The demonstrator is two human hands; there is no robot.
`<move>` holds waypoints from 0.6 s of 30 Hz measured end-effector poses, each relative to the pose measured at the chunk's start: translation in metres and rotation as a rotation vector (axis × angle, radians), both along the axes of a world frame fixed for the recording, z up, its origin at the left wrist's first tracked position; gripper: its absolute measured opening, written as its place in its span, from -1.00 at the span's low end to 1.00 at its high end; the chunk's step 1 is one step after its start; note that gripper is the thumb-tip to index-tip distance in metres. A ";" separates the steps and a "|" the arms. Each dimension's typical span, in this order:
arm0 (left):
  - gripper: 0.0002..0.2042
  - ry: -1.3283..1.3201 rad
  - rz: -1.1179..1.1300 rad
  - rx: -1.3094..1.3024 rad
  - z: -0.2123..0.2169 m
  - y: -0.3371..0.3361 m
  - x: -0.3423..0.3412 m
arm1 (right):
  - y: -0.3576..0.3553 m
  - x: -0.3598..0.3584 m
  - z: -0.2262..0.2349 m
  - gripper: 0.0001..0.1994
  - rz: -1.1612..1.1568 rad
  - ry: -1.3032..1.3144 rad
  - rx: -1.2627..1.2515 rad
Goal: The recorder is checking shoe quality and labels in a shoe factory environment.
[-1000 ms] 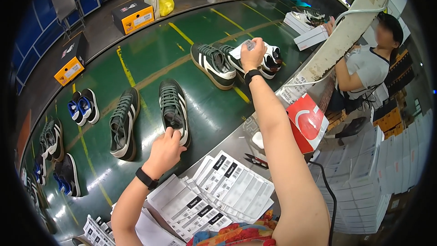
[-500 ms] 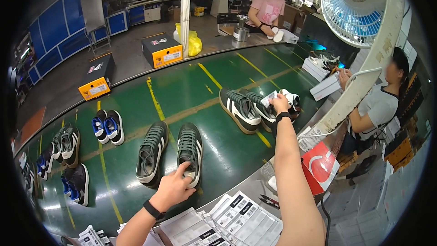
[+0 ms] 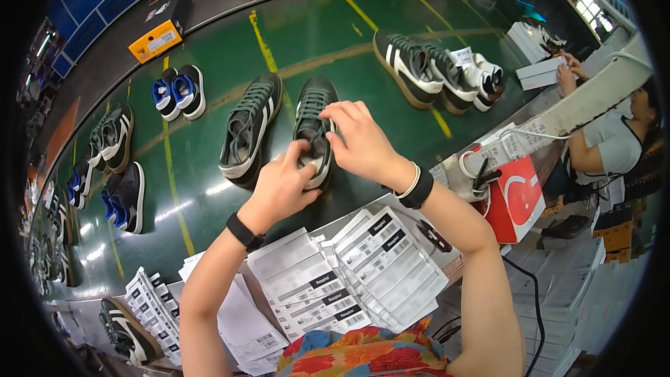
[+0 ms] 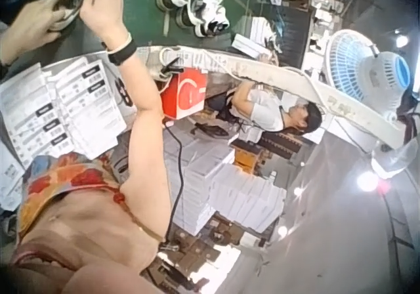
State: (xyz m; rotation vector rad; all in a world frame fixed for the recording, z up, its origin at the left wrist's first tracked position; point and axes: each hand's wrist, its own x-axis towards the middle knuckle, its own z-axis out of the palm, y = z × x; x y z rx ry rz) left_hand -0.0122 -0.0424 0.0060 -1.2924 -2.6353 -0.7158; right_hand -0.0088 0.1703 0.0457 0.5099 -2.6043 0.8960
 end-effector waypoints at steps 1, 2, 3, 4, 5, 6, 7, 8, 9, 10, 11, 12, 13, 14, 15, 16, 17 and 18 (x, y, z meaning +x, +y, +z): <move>-0.68 0.002 0.013 -0.011 0.000 0.000 -0.001 | -0.001 0.001 -0.010 -0.66 -0.001 -0.025 -0.002; -0.68 -0.007 0.016 -0.021 -0.001 0.000 -0.004 | -0.002 0.002 -0.019 -0.64 -0.003 -0.048 -0.003; -0.68 -0.074 -0.003 -0.027 -0.001 0.000 -0.008 | -0.004 0.001 -0.026 -0.64 0.003 -0.053 -0.010; -0.68 -0.139 -0.022 -0.032 -0.001 0.000 -0.011 | -0.007 -0.001 -0.032 -0.63 0.001 -0.052 -0.038; -0.68 -0.143 -0.016 -0.038 -0.004 0.000 -0.014 | -0.011 -0.003 -0.036 -0.62 -0.001 -0.049 -0.067; -0.67 -0.124 -0.046 -0.039 -0.006 -0.002 -0.013 | -0.016 -0.003 -0.039 -0.62 0.003 -0.062 -0.076; -0.66 -0.106 -0.077 -0.040 -0.008 -0.004 -0.012 | -0.021 -0.004 -0.041 -0.63 -0.009 0.005 -0.035; -0.64 -0.134 -0.093 -0.032 -0.010 -0.005 -0.012 | -0.025 -0.004 -0.042 -0.64 -0.022 0.072 0.005; -0.64 -0.156 -0.098 -0.040 -0.005 -0.002 -0.003 | -0.025 -0.001 -0.041 -0.64 -0.028 0.049 -0.003; -0.65 -0.173 -0.108 0.020 0.004 0.001 0.008 | -0.026 0.001 -0.037 -0.67 -0.011 0.126 0.070; -0.64 -0.193 -0.135 0.087 0.016 0.006 0.016 | -0.022 0.006 -0.030 -0.70 -0.011 0.198 0.152; -0.66 -0.261 -0.161 0.072 0.040 0.005 0.029 | -0.021 0.017 -0.017 -0.75 0.032 0.127 0.120; -0.66 -0.339 -0.174 0.050 0.066 -0.001 0.047 | -0.023 0.032 -0.002 -0.79 0.086 0.049 0.076; -0.67 -0.384 -0.176 0.089 0.088 -0.010 0.064 | -0.028 0.047 0.015 -0.78 0.157 -0.013 0.107; -0.68 -0.431 -0.180 0.127 0.108 -0.017 0.080 | -0.032 0.058 0.032 -0.77 0.227 -0.074 0.134; -0.72 -0.470 -0.185 0.067 0.121 -0.025 0.091 | -0.037 0.057 0.042 -0.81 0.276 -0.153 0.093; -0.75 -0.501 -0.232 0.031 0.135 -0.027 0.097 | -0.036 0.063 0.051 -0.85 0.290 -0.230 0.080; -0.75 -0.544 -0.222 0.006 0.146 -0.025 0.091 | -0.038 0.057 0.039 -0.88 0.303 -0.235 -0.035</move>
